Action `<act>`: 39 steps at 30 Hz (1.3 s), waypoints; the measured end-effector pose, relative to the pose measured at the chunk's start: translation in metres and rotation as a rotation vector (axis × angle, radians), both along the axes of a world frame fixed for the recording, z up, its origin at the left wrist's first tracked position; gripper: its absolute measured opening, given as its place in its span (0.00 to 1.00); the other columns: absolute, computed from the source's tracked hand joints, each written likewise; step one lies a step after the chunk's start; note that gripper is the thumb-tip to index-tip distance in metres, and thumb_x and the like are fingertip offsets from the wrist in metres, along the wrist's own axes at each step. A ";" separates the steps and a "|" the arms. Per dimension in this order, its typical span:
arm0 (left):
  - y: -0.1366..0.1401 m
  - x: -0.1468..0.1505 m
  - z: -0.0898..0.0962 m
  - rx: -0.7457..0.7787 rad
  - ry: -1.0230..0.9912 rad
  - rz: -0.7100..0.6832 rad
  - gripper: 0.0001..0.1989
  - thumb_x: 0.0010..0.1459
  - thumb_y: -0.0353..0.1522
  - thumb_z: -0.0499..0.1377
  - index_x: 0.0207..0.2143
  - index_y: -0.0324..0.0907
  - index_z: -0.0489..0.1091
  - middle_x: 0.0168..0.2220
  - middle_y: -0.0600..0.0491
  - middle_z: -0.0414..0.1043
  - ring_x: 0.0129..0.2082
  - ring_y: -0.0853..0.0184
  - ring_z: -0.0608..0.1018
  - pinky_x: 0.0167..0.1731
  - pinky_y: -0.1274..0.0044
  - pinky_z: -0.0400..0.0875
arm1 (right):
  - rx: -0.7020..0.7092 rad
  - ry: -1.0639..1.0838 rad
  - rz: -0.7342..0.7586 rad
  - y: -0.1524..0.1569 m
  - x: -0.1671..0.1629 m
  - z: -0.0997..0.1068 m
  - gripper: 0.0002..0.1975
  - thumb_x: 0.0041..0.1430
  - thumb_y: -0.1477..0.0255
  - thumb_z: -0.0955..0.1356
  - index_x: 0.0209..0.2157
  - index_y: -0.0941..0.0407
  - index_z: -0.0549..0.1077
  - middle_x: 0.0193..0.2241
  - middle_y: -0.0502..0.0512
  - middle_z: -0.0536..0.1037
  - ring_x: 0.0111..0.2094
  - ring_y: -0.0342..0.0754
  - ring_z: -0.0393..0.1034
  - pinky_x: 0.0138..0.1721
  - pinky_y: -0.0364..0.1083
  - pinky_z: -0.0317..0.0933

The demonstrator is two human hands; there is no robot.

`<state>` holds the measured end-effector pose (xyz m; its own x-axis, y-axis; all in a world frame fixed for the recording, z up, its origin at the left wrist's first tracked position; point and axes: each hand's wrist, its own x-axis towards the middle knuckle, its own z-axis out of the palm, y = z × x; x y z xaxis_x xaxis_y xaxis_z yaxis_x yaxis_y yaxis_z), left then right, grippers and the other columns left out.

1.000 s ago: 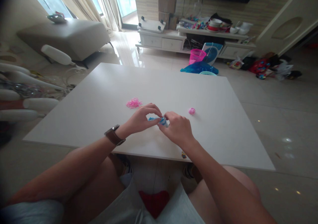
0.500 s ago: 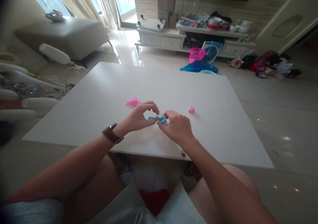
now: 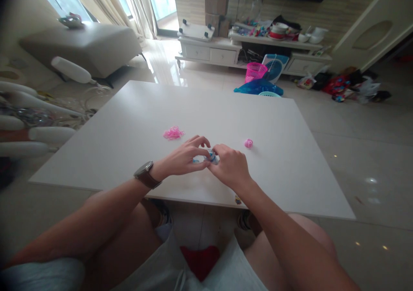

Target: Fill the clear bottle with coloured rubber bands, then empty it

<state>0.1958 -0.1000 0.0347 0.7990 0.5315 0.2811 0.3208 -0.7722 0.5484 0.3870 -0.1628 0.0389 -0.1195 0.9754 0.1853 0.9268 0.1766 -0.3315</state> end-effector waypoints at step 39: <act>0.041 -0.013 -0.075 -0.272 0.450 0.401 0.09 0.44 0.34 0.69 0.28 0.38 0.78 0.27 0.47 0.77 0.28 0.62 0.76 0.30 0.74 0.64 | 0.047 0.036 0.000 -0.001 0.001 0.002 0.12 0.57 0.60 0.72 0.35 0.53 0.73 0.35 0.50 0.80 0.30 0.46 0.72 0.31 0.44 0.50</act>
